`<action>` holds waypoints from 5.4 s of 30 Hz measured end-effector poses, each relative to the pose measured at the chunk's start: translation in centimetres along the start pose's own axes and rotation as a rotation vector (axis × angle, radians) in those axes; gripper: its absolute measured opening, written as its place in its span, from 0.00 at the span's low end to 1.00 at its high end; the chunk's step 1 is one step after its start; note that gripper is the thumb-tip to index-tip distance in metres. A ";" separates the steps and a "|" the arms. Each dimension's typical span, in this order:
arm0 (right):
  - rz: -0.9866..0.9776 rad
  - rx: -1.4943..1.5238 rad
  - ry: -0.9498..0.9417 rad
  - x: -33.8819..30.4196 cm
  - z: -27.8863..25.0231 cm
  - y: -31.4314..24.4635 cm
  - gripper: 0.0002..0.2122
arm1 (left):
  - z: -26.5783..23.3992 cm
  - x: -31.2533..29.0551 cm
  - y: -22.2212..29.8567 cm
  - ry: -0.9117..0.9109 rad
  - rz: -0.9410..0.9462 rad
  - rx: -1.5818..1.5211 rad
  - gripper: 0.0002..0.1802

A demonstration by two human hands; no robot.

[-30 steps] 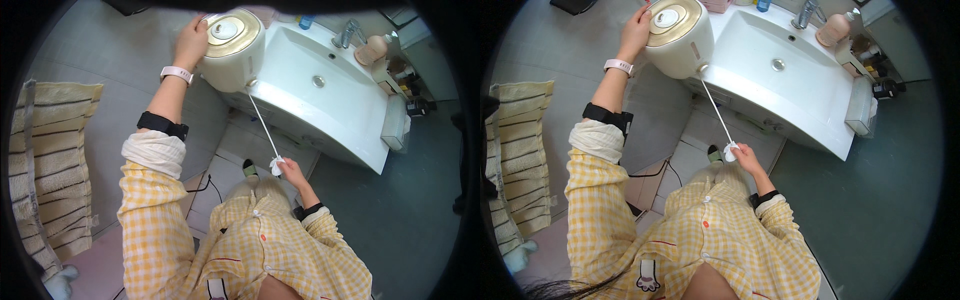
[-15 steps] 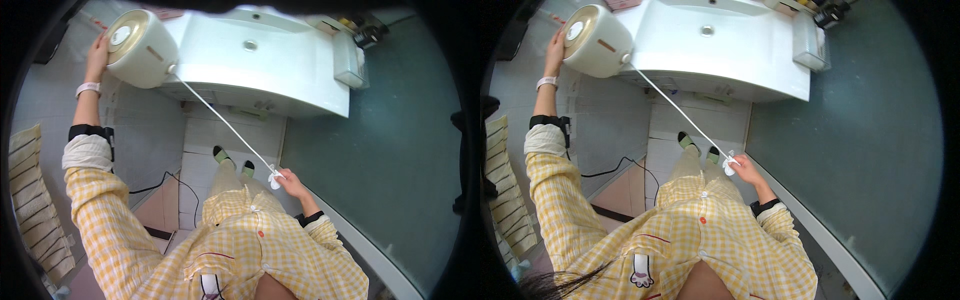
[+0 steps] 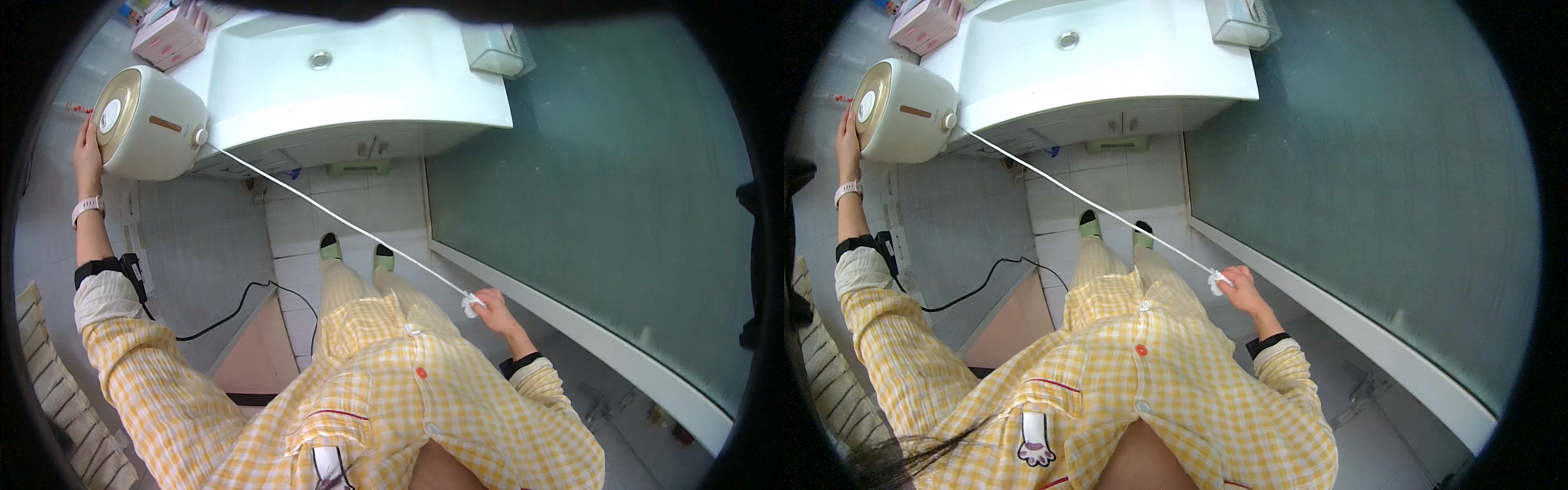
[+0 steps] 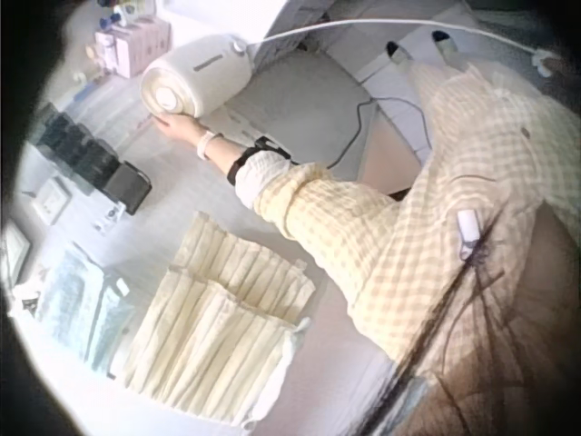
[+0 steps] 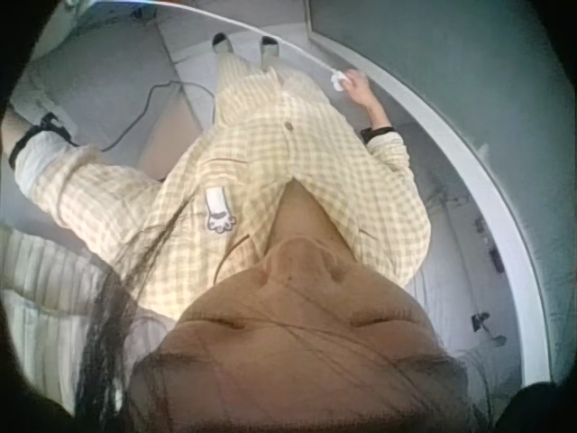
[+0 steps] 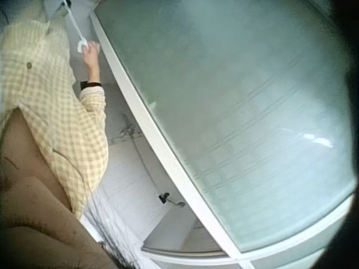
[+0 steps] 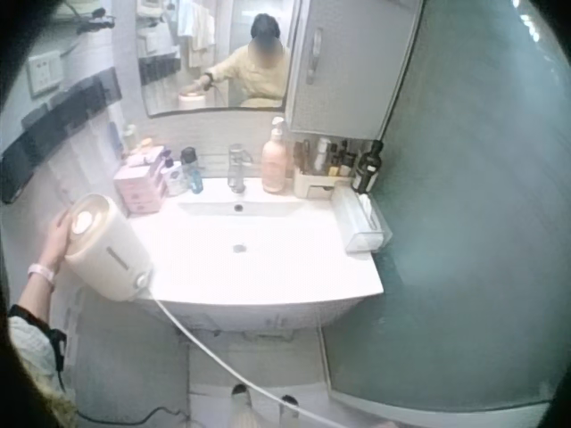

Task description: The person assembles a small white and gold appliance at a bathroom sink. They place internal components into the base, attach the lid, wipe the exterior with a cloth, and plug the power cord into a wall outlet.

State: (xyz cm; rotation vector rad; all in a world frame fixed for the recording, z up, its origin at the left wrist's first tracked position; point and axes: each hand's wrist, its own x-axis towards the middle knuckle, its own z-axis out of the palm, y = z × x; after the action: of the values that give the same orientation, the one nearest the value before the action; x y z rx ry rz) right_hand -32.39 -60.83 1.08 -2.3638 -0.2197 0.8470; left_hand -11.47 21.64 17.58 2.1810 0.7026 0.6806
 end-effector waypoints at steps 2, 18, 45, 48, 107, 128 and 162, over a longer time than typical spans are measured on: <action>0.026 -0.034 0.034 -0.7 0.0 1.0 0.08 | -0.1 0.1 -0.2 0.002 0.029 0.014 0.25; 0.293 0.745 -0.259 -1.2 -5.3 -4.0 0.12 | 0.0 -0.6 1.1 0.092 0.118 0.374 0.27; 0.121 1.614 -0.497 8.5 -5.7 -23.6 0.13 | 18.5 -33.3 16.1 -0.706 0.985 0.073 0.17; 0.103 1.455 -0.449 8.2 -5.8 -24.0 0.13 | 18.9 -33.4 15.2 -0.716 1.008 0.017 0.16; -0.064 1.252 0.257 13.3 -2.9 -24.8 0.19 | 12.9 -38.2 16.1 -1.166 -0.237 -0.795 0.19; -0.414 0.971 0.426 14.0 -2.8 -29.9 0.15 | 10.1 -39.4 17.7 -1.178 -0.217 -0.763 0.14; -0.718 0.739 -0.135 12.1 -11.8 -41.7 0.13 | 1.7 -32.5 21.5 -0.535 0.138 -0.769 0.15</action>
State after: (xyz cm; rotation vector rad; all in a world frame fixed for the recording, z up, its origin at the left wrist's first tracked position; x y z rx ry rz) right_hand -13.58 -29.19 26.91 -1.3853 -0.6391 0.5826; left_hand -27.68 -13.09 24.98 1.5760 -0.0126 0.3183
